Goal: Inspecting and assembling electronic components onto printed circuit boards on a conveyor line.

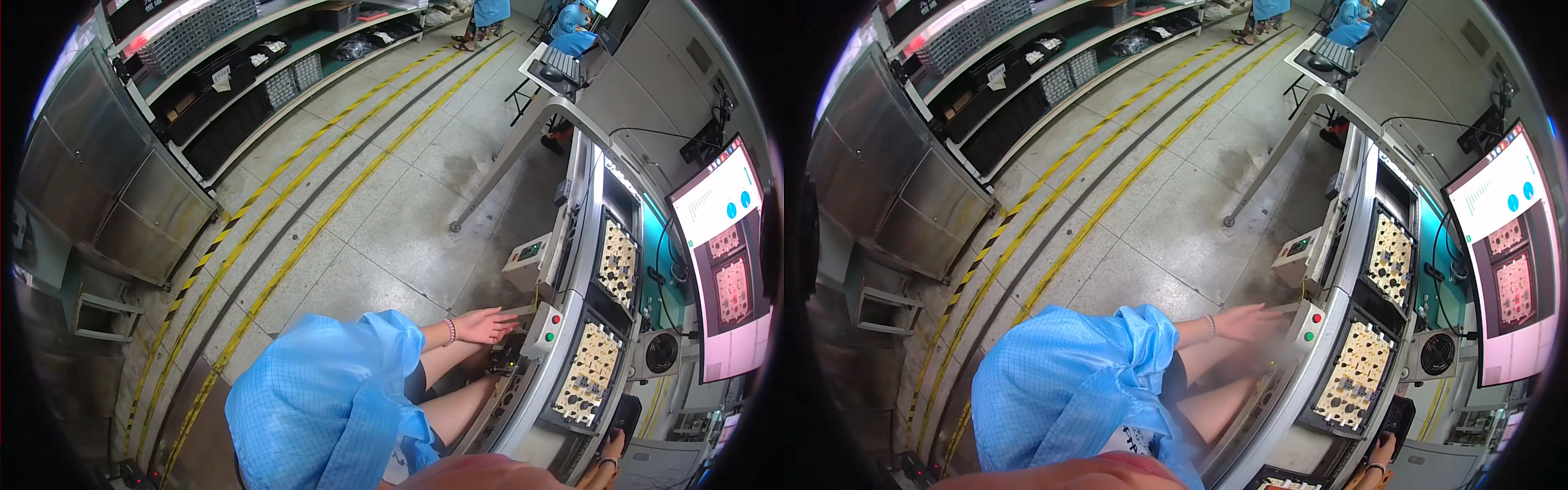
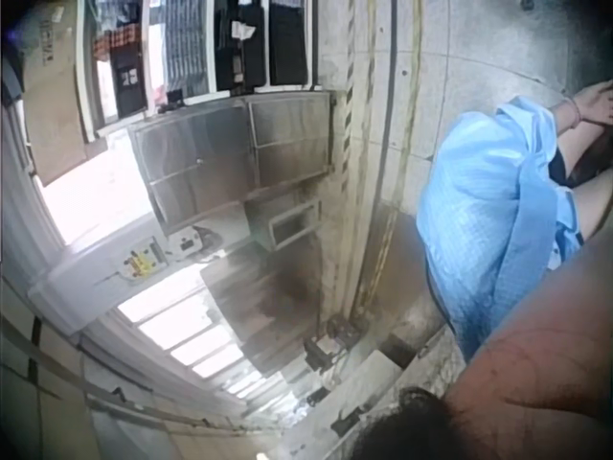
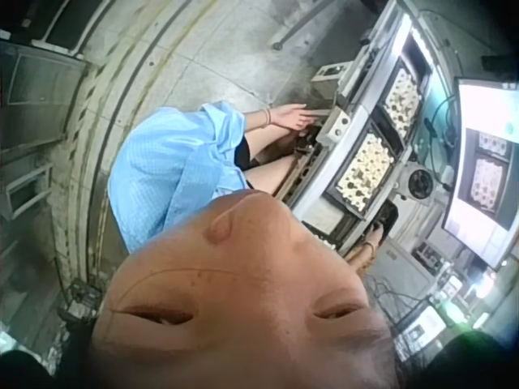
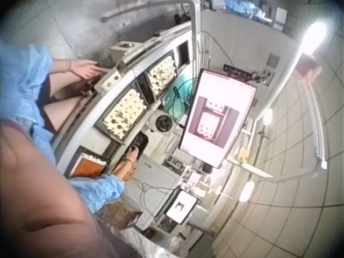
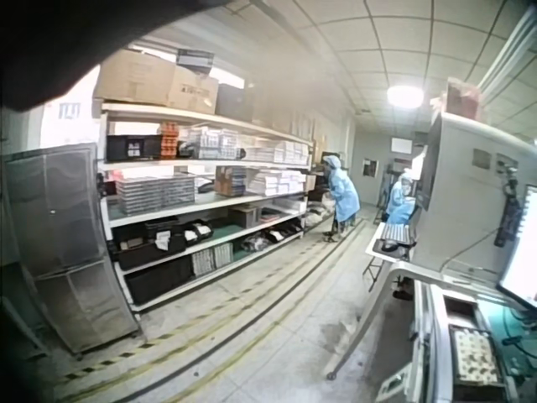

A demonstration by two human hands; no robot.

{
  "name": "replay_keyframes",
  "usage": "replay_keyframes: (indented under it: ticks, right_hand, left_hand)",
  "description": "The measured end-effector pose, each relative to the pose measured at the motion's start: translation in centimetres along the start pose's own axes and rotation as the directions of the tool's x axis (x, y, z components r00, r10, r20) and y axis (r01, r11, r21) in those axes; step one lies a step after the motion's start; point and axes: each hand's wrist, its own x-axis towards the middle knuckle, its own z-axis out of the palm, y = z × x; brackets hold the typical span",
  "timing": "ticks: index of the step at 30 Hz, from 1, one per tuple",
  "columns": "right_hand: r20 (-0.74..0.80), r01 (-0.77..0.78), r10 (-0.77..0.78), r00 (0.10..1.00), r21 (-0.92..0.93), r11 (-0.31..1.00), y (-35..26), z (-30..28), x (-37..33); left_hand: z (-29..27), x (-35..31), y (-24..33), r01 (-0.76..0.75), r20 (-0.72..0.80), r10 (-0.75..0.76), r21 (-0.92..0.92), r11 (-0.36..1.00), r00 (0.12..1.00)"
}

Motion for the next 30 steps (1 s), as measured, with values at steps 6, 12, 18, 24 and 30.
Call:
replay_keyframes:
  ticks: [6, 12, 18, 24, 30]
  right_hand:
    - [0.038, -0.042, 0.046, 0.998, -0.109, 0.993, -1.0, -0.4, 0.7]
    - [-0.036, -0.119, 0.113, 0.993, -0.260, 0.958, -4.7, -1.8, -0.9]
    - [-0.108, -0.088, 0.061, 0.992, -0.258, 0.962, -3.9, -2.7, -1.4]
    - [-0.116, -0.059, 0.032, 0.993, -0.240, 0.969, -3.7, -2.7, -1.8]
    - [-0.024, -0.124, 0.122, 0.992, -0.305, 0.944, -7.6, -3.1, -1.8]
  left_hand:
    - [0.1, -0.1, 0.1, -0.001, 0.000, 0.001, 0.004, 1.000, 1.000]
    - [-0.2, -0.1, 0.1, 0.000, 0.004, -0.001, 0.041, 0.999, 1.000]
    - [-0.9, 0.0, 0.2, 0.012, 0.059, -0.012, -0.002, 1.000, 0.998]
    - [-0.9, 0.3, 0.0, 0.007, 0.051, -0.007, 0.003, 1.000, 0.999]
    - [-1.4, 0.2, -0.1, 0.000, 0.041, -0.001, 0.008, 1.000, 0.999]
